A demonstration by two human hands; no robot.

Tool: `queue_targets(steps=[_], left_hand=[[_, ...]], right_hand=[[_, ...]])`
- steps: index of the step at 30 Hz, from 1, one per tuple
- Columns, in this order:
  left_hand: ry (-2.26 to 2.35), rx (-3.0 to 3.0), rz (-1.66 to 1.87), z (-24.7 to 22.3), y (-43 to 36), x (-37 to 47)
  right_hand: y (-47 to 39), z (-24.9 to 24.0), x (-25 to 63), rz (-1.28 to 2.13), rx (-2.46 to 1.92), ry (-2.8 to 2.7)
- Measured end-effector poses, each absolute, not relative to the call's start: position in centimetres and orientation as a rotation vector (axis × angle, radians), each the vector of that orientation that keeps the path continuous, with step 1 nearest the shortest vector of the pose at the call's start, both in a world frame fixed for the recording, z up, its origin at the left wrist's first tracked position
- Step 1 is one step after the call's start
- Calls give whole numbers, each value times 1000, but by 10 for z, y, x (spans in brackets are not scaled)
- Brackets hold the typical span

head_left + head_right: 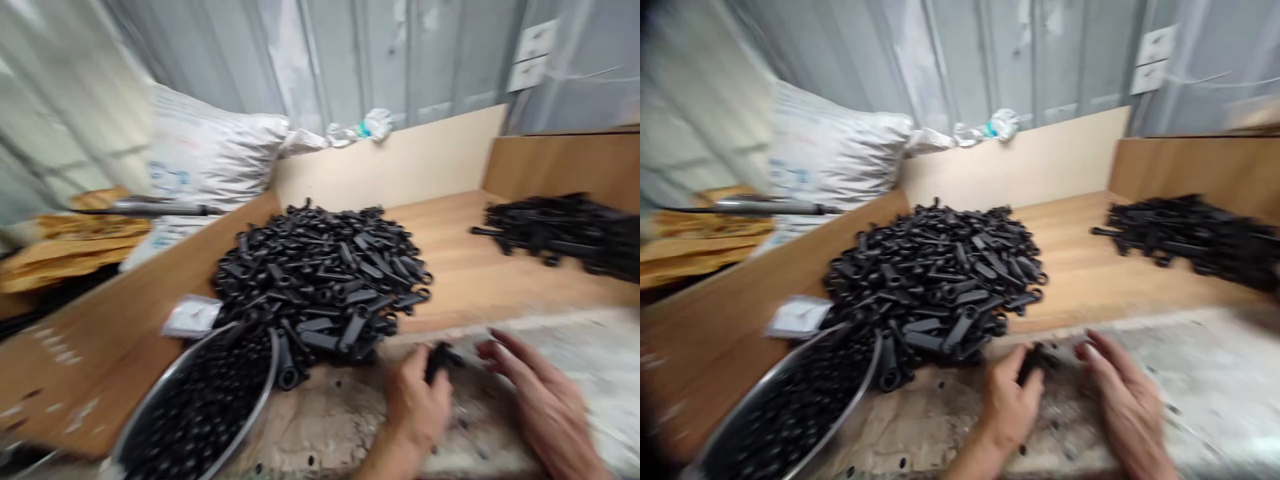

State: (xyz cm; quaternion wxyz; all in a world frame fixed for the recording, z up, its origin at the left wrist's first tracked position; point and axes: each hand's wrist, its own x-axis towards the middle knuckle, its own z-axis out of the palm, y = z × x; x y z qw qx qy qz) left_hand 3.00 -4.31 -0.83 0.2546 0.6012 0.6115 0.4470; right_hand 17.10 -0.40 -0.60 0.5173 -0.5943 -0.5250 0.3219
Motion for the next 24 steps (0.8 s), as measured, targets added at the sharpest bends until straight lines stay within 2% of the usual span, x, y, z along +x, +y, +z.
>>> queue_targets(steps=[2, 6, 13, 18, 22, 24], left_hand=[[1588, 1559, 1267, -4, -42, 27], [1488, 1551, 1268, -2, -39, 21], [1470, 1644, 1225, -5, -50, 21], [1444, 1745, 1178, -6, -52, 24], [1419, 1765, 1246, 29, -64, 15], [1236, 1640, 1389, 53, -74, 12]], right_hand=[[-8, 2, 175, 934, -1336, -1131], [-5, -1, 171, 1015, -1137, -1156], [-24, 6, 169, 1141, -905, -1530], [-30, 25, 175, 1099, -797, -1779], [-22, 35, 202, 1066, -870, -1765], [-13, 37, 220, 1046, -942, -1745]])
